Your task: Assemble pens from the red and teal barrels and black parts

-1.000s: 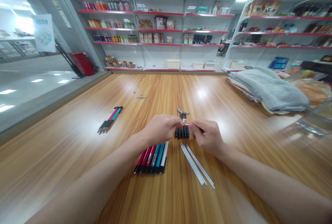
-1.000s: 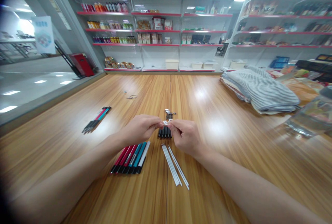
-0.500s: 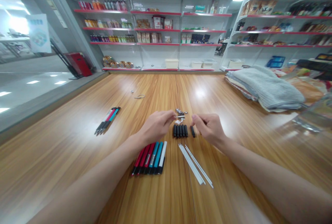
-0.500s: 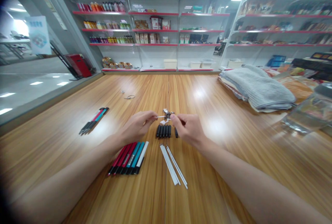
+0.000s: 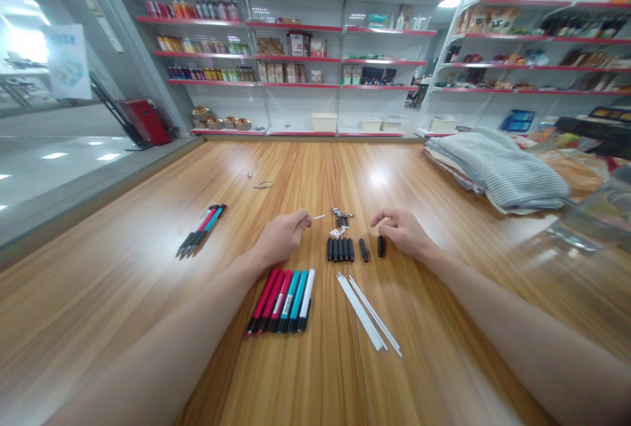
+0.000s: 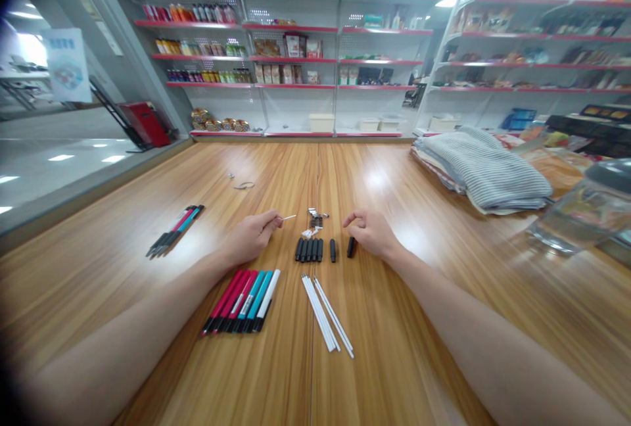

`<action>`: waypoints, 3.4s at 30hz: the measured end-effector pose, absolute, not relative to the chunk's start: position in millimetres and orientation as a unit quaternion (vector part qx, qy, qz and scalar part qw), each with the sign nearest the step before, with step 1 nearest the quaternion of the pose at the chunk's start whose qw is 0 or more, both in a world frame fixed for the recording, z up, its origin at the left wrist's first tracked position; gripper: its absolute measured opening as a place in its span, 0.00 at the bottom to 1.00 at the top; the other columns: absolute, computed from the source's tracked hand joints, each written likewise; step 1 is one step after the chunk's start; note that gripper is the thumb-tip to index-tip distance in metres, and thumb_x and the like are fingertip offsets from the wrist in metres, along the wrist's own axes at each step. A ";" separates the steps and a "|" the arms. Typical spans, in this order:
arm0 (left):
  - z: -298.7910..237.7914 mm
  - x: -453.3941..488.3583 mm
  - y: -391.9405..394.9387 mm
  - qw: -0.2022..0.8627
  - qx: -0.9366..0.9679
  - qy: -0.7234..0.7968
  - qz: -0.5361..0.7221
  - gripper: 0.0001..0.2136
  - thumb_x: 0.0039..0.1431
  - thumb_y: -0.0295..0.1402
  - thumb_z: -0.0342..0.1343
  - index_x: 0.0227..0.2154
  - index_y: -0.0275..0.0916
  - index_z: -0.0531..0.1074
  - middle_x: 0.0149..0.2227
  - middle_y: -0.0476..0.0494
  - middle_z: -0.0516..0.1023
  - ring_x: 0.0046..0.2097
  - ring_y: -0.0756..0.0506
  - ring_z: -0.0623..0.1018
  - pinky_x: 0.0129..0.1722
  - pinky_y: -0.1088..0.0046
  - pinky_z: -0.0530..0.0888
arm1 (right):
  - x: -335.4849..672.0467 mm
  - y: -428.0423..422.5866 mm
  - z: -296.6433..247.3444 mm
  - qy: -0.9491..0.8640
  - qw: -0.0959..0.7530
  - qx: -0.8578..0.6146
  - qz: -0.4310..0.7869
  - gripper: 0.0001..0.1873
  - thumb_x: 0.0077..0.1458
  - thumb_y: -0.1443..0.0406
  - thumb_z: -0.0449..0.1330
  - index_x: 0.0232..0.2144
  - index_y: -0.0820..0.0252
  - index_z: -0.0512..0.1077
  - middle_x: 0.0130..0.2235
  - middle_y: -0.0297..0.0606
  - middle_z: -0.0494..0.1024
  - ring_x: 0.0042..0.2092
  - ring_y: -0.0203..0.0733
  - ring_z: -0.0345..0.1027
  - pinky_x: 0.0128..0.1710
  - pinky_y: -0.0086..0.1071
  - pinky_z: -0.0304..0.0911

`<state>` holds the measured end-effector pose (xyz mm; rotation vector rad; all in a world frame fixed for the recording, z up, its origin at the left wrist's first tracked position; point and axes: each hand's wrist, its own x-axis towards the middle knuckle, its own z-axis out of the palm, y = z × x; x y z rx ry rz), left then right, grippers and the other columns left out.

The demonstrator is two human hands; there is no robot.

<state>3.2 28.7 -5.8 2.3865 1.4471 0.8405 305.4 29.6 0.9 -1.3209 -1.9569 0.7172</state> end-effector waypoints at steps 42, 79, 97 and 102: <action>-3.3 11.2 27.3 0.090 0.843 0.442 0.294 0.13 0.67 0.36 0.42 0.32 0.38 0.69 0.33 0.45 0.75 0.37 0.47 0.74 0.36 0.73 0.67 | 242.0 33.1 1.5 -0.751 0.494 -0.390 0.198 0.07 0.58 0.62 0.57 0.38 0.57 0.69 0.33 0.36 0.80 0.32 0.40 0.74 0.31 0.31 0.65; -2.5 11.2 22.8 0.131 0.839 0.400 0.345 0.05 0.62 0.34 0.52 0.38 0.40 0.69 0.37 0.46 0.78 0.41 0.47 0.77 0.41 0.72 0.71 | 236.7 28.4 0.2 -0.864 0.408 -0.291 0.042 0.10 0.59 0.61 0.57 0.41 0.57 0.75 0.31 0.38 0.75 0.35 0.38 0.67 0.33 0.31 0.62; -3.4 10.8 23.3 0.136 0.838 0.409 0.333 0.05 0.62 0.34 0.52 0.36 0.39 0.69 0.35 0.45 0.77 0.39 0.47 0.77 0.38 0.72 0.71 | 235.4 25.1 4.0 -0.871 0.381 -0.309 0.014 0.08 0.57 0.61 0.59 0.38 0.58 0.73 0.34 0.39 0.77 0.37 0.43 0.68 0.37 0.35 0.63; -3.8 11.2 23.4 0.126 0.840 0.403 0.339 0.07 0.62 0.36 0.52 0.39 0.40 0.69 0.37 0.46 0.77 0.40 0.47 0.76 0.40 0.72 0.70 | 234.8 24.7 4.2 -0.875 0.377 -0.305 -0.001 0.06 0.58 0.63 0.57 0.36 0.58 0.72 0.32 0.39 0.76 0.36 0.42 0.68 0.36 0.35 0.62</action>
